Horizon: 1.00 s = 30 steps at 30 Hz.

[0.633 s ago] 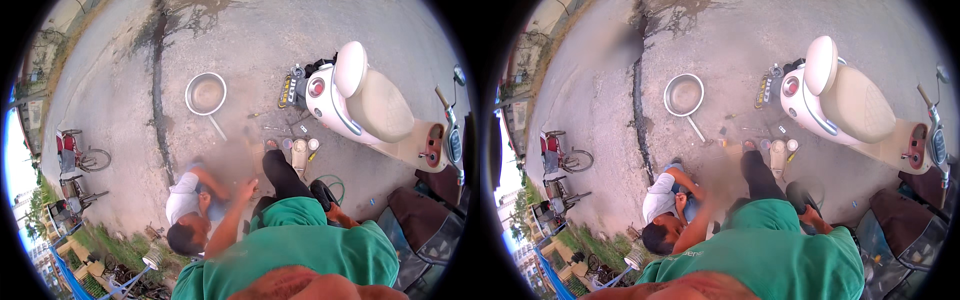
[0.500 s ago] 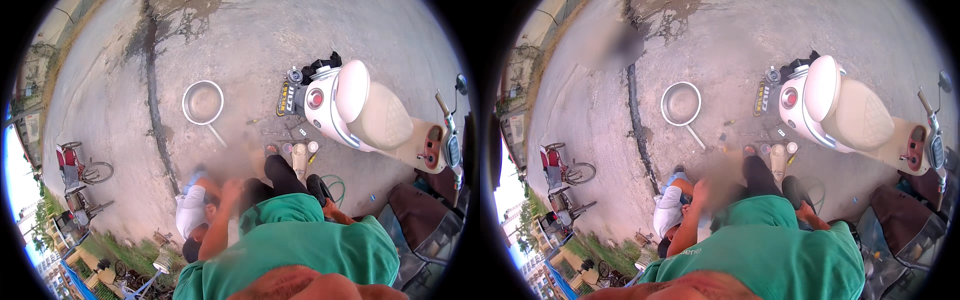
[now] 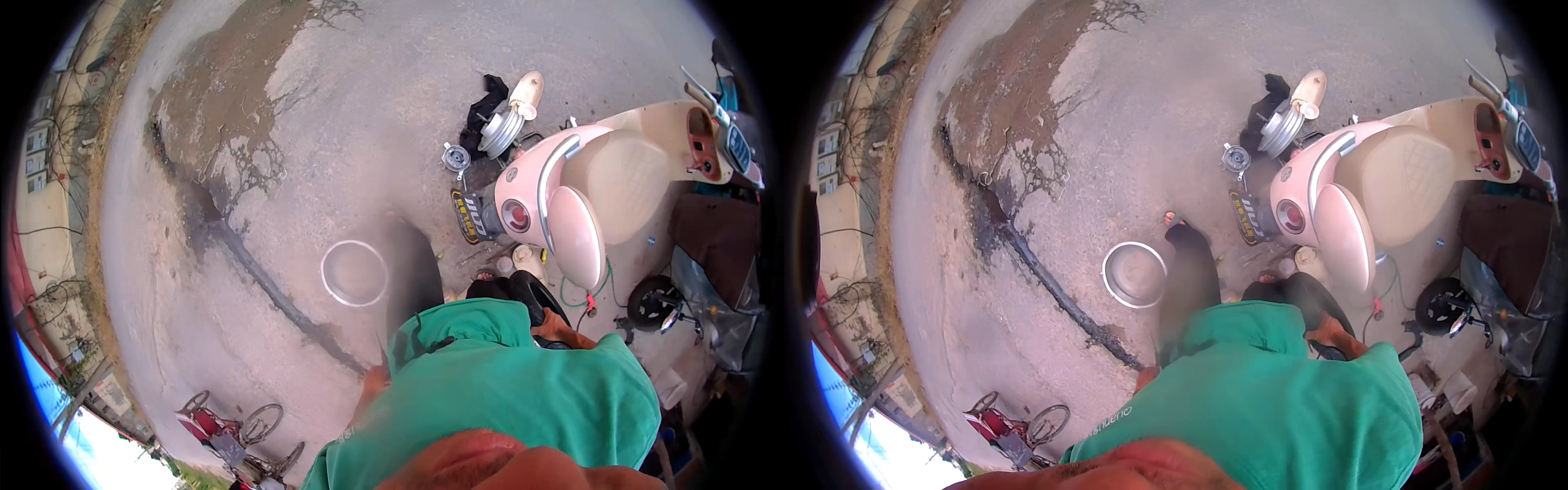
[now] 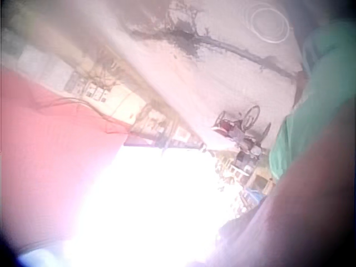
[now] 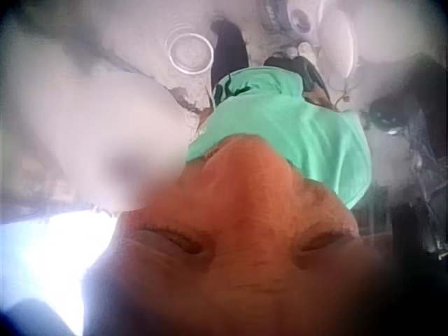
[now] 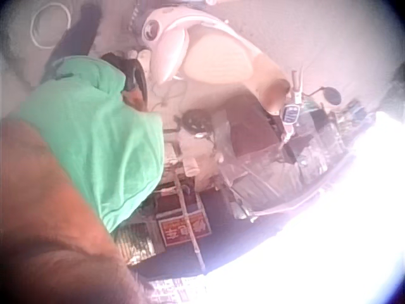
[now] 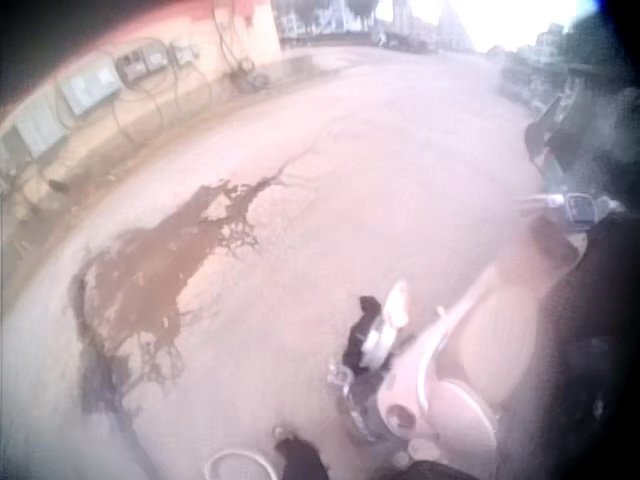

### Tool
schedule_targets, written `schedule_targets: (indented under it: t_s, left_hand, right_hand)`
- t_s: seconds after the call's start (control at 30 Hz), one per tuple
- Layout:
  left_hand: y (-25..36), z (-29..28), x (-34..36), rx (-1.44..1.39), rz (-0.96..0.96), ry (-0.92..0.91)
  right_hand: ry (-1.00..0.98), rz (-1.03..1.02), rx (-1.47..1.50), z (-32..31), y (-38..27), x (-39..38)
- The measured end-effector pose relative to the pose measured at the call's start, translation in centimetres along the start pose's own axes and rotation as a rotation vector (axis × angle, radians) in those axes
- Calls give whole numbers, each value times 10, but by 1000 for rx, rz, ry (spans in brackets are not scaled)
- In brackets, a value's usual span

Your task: The person removes a tire from a wheel rim by hand and using a tool, then attempts to fit a new tire onto the rim.

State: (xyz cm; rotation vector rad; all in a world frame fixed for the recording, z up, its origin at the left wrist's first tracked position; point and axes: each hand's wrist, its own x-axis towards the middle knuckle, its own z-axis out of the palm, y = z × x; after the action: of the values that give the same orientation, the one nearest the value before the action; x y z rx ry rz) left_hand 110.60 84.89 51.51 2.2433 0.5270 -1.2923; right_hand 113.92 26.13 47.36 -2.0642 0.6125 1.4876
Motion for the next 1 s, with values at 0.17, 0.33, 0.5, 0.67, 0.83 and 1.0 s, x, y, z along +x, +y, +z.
schedule_targets:
  t_s: [0.17,0.33,0.5,0.67,0.83,1.0]
  left_hand:
    - [11,-205,97,-470,-314,-225]
    - [111,-460,283,-34,-138,137]
    - [372,-575,370,0,253,219]
    - [545,-576,391,2,503,73]
    - [608,-563,458,395,495,-45]
    - [695,-549,508,649,512,-255]
  right_hand:
    - [-8,96,203,27,-88,0]
    - [36,33,400,18,-193,2]
    - [104,52,637,24,-276,5]
    - [83,141,876,-29,-348,66]
    - [184,107,1214,-113,-416,47]
    - [459,91,1435,-153,-454,74]
